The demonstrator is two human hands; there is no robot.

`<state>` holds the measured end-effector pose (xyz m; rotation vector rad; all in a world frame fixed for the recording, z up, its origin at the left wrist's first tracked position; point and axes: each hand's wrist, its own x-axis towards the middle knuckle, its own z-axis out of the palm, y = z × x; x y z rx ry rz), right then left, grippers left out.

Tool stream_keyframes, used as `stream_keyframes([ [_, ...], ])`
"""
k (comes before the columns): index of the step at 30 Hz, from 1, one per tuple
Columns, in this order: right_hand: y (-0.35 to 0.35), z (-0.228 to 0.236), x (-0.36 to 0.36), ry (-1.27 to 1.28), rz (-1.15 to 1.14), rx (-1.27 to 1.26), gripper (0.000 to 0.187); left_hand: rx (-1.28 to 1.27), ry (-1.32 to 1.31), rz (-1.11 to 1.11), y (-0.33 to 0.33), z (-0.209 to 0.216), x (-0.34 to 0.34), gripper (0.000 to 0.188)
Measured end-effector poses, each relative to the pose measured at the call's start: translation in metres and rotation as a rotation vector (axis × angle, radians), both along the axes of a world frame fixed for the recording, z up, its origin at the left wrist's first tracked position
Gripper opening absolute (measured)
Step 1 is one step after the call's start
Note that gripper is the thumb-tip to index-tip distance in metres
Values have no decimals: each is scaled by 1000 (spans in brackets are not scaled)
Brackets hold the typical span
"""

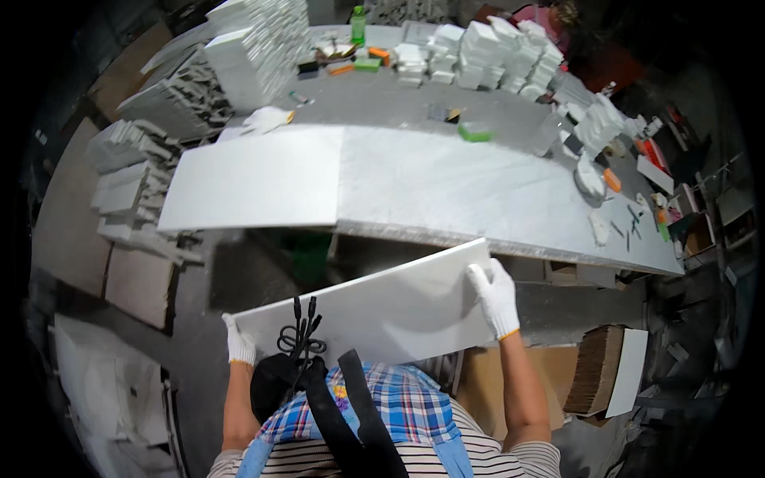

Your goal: The person picks up white rectangular panels, scrapes their edges with a metal tool, and wipes the surfaces with a green sponge. The person then carries the panels to a rack and stacks them with other finished panels.

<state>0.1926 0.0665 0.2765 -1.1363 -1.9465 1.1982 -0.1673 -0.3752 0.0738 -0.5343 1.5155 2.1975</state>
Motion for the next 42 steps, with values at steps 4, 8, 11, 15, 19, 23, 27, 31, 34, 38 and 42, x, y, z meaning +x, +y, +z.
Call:
stream_keyframes([
  [4, 43, 13, -20, -85, -43, -126, 32, 96, -62, -49, 42, -22, -20, 87],
  [8, 66, 14, -34, -166, -38, -105, 36, 72, -34, -44, 52, -33, -30, 85],
  [11, 82, 14, -42, -246, -22, -47, 39, 98, -78, -28, 67, -35, -31, 81],
  [15, 94, 34, -65, -291, 1, -120, 40, 100, -81, 1, 85, -47, -28, 82],
  [19, 122, 24, -78, -323, 19, -112, 42, 70, -125, 22, 103, -60, -12, 84],
  [23, 157, -3, -75, -340, 15, -240, 43, 36, -147, 33, 117, -79, 6, 84],
  [27, 188, -3, -83, -412, -10, -237, 41, 70, -180, 99, 142, -96, 35, 80],
  [31, 218, -15, -83, -452, 7, -203, 40, 62, -247, 159, 166, -98, 54, 79],
  [34, 237, -26, -78, -472, -4, -123, 40, 110, -318, 159, 182, -88, 72, 80],
  [38, 261, -53, -49, -461, 3, -121, 40, 155, -285, 154, 183, -119, 86, 77],
  [42, 247, -48, -45, -366, -48, -101, 43, 31, -241, 155, 197, -116, 83, 74],
])
